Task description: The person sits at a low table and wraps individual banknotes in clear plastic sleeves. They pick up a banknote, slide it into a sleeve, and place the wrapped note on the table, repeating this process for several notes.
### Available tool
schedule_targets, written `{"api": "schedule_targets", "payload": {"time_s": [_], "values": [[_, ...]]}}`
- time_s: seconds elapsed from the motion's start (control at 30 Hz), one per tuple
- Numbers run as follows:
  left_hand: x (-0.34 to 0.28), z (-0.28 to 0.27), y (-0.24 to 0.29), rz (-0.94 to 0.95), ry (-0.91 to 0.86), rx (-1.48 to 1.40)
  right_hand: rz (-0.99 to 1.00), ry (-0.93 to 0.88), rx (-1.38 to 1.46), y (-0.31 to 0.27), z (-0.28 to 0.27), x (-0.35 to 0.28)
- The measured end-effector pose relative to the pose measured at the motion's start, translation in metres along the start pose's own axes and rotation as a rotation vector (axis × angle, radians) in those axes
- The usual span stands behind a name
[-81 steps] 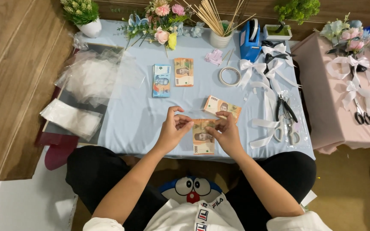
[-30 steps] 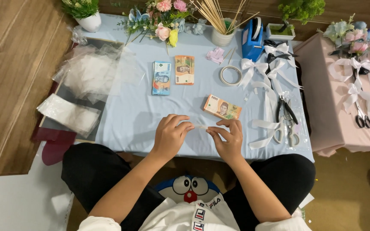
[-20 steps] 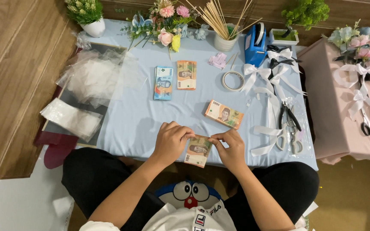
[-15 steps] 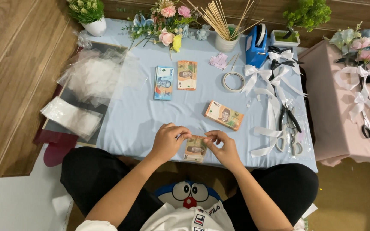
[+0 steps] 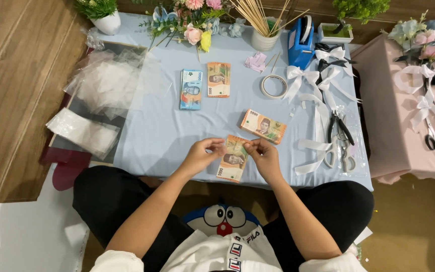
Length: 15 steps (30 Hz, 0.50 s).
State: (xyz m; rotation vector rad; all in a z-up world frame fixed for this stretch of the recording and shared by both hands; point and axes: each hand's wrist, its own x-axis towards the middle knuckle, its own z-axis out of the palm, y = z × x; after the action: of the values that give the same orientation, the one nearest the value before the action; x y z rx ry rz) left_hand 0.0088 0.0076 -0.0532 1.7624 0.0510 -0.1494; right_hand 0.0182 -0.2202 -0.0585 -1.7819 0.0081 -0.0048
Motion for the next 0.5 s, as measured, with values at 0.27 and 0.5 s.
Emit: {"api": "schedule_targets", "payload": {"time_s": [0.27, 0.5], "values": [[0.008, 0.002, -0.022, -0.07, -0.035, 0.173, 0.262, -0.106, 0.134, -0.008, 0.003, -0.001], [0.015, -0.009, -0.022, -0.043, 0.016, 0.148, 0.343, -0.191, 0.178, -0.028, -0.015, 0.001]]}}
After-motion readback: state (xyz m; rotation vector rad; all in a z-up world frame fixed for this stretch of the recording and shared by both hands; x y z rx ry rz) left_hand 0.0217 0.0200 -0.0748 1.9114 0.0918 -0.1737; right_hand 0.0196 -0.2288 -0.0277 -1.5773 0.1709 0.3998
